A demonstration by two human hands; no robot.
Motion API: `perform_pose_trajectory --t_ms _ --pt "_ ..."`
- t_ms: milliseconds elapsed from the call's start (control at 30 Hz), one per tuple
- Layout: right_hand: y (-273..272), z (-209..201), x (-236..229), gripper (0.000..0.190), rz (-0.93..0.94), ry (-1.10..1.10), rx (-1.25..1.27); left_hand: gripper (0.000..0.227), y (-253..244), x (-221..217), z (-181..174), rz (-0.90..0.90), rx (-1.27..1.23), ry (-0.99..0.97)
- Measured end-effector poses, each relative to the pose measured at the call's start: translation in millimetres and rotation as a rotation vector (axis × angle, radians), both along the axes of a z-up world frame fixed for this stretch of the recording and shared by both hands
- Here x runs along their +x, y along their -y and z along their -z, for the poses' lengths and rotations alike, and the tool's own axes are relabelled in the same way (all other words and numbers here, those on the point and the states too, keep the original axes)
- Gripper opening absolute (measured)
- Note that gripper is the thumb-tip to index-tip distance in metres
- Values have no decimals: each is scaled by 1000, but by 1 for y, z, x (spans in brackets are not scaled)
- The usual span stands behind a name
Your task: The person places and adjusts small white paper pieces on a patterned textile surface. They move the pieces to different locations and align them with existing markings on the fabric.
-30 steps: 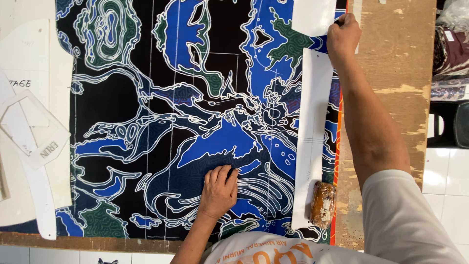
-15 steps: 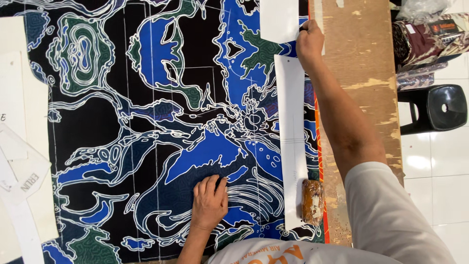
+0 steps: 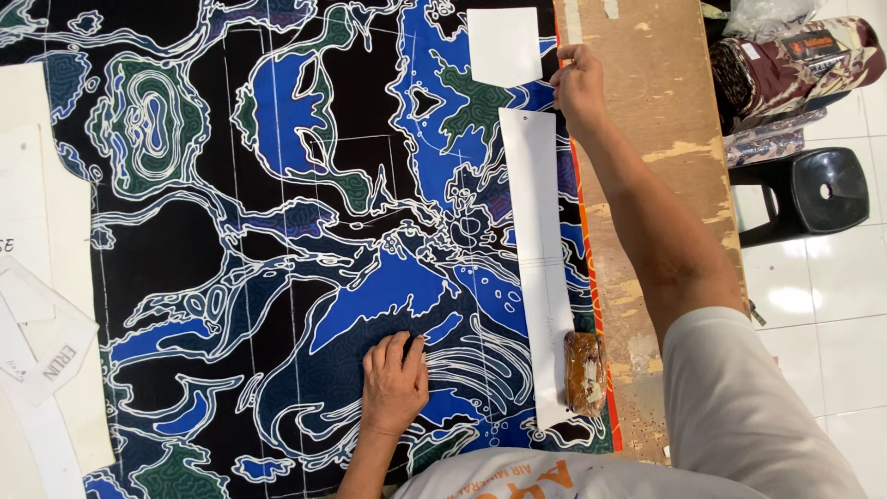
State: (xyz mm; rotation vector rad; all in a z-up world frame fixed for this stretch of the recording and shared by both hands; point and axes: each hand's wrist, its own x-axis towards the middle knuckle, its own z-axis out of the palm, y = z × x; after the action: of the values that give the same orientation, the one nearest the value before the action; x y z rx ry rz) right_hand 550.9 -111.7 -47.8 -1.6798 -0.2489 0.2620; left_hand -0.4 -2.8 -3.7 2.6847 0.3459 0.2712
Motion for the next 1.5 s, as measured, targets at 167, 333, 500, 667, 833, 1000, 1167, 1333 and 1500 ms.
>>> perform_pose_trajectory --t_ms 167,333,500,667,833,1000,1167,1333,1500 --pt "18 -1 -11 39 -20 -69 68 34 0 0 -1 -3 -4 -4" --pt "30 -9 -32 35 -60 -143 93 34 1 0 -2 1 10 13" --pt "21 -25 -41 25 -49 -232 144 33 1 0 -1 4 15 11" --pt "4 -27 -40 13 -42 -275 81 32 0 1 0 3 6 -9" --pt "-10 -23 -39 24 -117 127 -190 33 0 1 2 -1 -9 -22" --pt "-23 -36 -43 43 -145 301 -580 33 0 1 0 -5 -13 -31" --pt "-32 -43 -45 51 -185 413 -775 32 -1 3 -2 1 -14 -19" --pt "-37 -36 -44 46 -213 592 -816 32 -2 1 -5 1 -36 10" --pt "-39 -37 -43 47 -221 562 -916 33 -3 2 -7 7 -26 39"
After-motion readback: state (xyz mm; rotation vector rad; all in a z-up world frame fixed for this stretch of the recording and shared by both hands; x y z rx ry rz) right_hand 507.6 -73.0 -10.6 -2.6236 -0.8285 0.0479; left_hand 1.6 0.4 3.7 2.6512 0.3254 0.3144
